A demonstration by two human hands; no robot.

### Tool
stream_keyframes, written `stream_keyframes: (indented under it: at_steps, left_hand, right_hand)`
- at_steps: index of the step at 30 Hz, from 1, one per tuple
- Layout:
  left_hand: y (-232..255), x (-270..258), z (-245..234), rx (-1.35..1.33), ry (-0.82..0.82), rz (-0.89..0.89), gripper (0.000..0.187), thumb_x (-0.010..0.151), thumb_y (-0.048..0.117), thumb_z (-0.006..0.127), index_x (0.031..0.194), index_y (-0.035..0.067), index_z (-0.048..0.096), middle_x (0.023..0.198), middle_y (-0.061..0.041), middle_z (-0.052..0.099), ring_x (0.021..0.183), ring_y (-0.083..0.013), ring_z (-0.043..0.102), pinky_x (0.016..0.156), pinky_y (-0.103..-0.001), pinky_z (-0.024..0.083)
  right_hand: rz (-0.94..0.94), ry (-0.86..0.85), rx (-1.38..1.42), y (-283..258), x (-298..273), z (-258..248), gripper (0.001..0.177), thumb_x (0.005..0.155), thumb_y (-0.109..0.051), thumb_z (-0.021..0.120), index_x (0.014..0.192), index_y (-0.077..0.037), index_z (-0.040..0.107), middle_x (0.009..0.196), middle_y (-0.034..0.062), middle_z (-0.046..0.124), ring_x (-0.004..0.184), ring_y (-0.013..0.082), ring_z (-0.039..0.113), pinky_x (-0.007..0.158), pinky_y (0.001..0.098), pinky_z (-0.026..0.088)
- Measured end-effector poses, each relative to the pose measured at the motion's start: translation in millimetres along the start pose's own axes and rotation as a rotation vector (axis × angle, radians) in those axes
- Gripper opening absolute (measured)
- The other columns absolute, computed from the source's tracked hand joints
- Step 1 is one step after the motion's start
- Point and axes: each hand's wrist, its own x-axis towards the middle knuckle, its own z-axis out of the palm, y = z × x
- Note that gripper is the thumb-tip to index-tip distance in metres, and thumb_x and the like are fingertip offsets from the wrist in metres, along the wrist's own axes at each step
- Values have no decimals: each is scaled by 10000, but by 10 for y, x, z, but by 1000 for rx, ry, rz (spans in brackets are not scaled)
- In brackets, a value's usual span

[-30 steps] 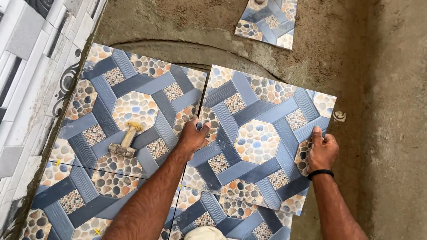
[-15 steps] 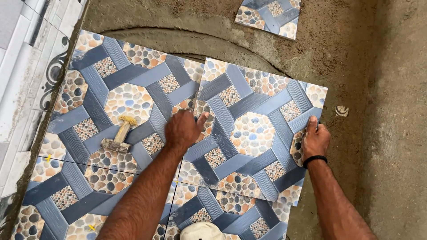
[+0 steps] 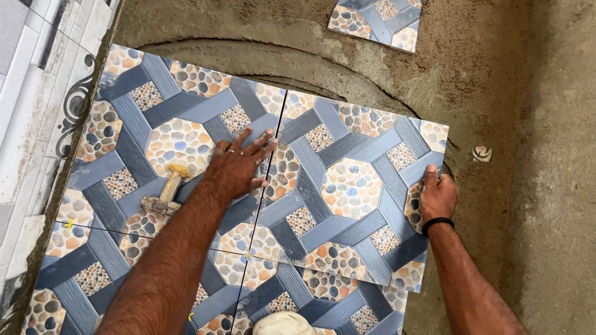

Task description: The recorder is laying floor tiles on a wet cement surface and using a brush and hammer for alignment.

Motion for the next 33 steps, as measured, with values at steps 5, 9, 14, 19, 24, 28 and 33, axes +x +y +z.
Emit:
stream_keyframes:
  at_steps: [5, 9, 14, 19, 24, 28, 33]
  left_hand:
    - [71, -30, -187, -36, -56, -15, 1103, 823, 631, 729, 1634, 304, 57, 1706, 138, -30, 1573, -259, 37, 1166, -586, 281]
    - [114, 9, -297, 46, -112, -2, 1128, 820, 626, 732, 1644, 286, 40, 1719, 138, -50, 1578, -283, 30, 1120, -623, 355]
    - [146, 62, -307, 80, -140, 18, 1130, 824, 616, 728, 1644, 253, 40, 1723, 123, -80, 1577, -268, 25, 1129, -653, 345]
    - [191, 49, -356, 80, -165, 9, 1136, 835, 619, 709, 1652, 254, 8, 1718, 112, -84, 1581, -273, 8, 1148, -657, 324]
    - [245, 86, -333, 90, -202, -22, 1135, 874, 580, 696, 1639, 233, -68, 1719, 83, -104, 1584, -280, -12, 1179, -613, 300]
    - [192, -13, -82, 26, -104, -39, 1104, 840, 508, 730, 1647, 208, 38, 1712, 50, -32, 1541, -290, 23, 1153, -599, 287]
    - [-349, -547, 818, -62, 655, -562, 574, 942, 556, 613, 1416, 233, 608, 1442, -172, 554, 1397, -412, 449, 1152, -721, 218]
  right_hand:
    - [36, -29, -3, 34, 49, 33, 554, 1101, -461, 541, 744, -43, 473, 688, 93, 482, 654, 225, 480, 643, 452, 433]
    - [5, -52, -55, 116, 80, 58, 543, 1103, -526, 481, 835, -58, 536, 730, 81, 514, 691, 209, 516, 682, 449, 465]
    - [-64, -148, -432, -10, 136, -123, 609, 1090, -593, 391, 890, -55, 594, 693, 85, 523, 660, 237, 525, 652, 490, 482]
    - [-107, -290, -768, -143, 177, -196, 713, 1090, -660, 274, 887, -71, 620, 642, 80, 518, 595, 237, 542, 594, 471, 511]
    - [-139, -496, -1012, -507, 69, -270, 819, 1100, -645, 225, 821, -73, 741, 703, 68, 598, 644, 220, 613, 619, 421, 552]
    - [-188, -567, -1085, -888, -121, -226, 779, 1095, -610, 215, 891, -106, 773, 765, 95, 696, 703, 201, 686, 683, 417, 560]
    - [-847, -604, -782, -721, -753, 381, 246, 845, -232, 645, 1061, -264, 758, 941, 83, 754, 872, 312, 728, 716, 464, 585]
